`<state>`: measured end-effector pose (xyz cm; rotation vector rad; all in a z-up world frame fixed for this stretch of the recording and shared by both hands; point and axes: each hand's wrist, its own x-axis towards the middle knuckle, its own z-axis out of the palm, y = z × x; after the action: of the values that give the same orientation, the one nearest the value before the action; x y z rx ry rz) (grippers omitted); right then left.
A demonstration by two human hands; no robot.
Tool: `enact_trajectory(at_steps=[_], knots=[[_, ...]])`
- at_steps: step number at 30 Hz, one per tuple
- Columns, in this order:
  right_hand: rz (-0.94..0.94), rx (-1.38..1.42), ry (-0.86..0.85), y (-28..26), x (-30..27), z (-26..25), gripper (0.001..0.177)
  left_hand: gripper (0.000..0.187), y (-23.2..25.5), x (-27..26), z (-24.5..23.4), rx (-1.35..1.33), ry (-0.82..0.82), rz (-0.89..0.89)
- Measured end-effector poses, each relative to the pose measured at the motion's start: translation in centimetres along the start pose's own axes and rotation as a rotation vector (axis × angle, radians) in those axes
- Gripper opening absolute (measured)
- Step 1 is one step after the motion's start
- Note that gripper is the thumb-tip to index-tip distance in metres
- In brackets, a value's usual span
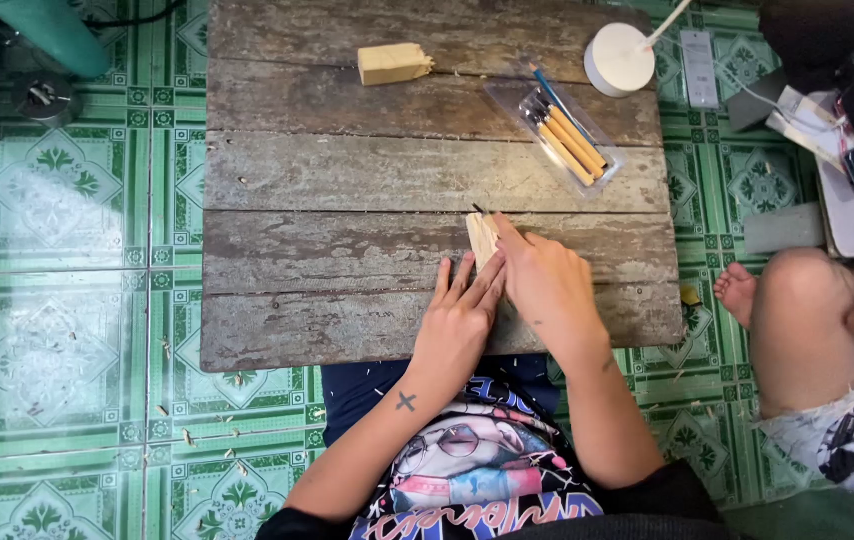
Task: The person carves a small wooden block using a hand carving tool.
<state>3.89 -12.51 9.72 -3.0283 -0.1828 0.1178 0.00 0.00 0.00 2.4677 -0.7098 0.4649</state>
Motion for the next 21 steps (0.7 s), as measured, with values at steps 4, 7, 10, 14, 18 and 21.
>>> enact_trajectory(at_steps=[4,7,10,14,18,21], knots=[[0.033,-0.021,-0.063,-0.2,-1.5,-3.3,0.040,0.046,-0.1,-0.1,0.1,-0.020,-0.009,-0.017],[0.033,-0.079,-0.073,-0.2,-2.5,-4.1,0.039,0.046,0.2,-0.1,0.2,-0.036,-0.023,-0.026],[0.027,-0.072,-0.092,-0.4,-1.7,-2.7,0.039,0.046,0.2,-0.1,0.1,-0.014,-0.020,-0.038],[0.009,0.007,-0.035,-0.1,-0.4,-1.7,0.039,0.046,0.2,0.1,0.0,0.002,-0.015,-0.022],[0.016,-0.059,-0.078,0.4,-1.4,-4.0,0.041,0.047,0.1,-0.1,0.2,-0.026,-0.025,-0.032],[0.021,-0.053,-0.072,0.7,-2.6,-4.7,0.039,0.046,0.2,0.1,-0.3,-0.027,-0.035,-0.032]])
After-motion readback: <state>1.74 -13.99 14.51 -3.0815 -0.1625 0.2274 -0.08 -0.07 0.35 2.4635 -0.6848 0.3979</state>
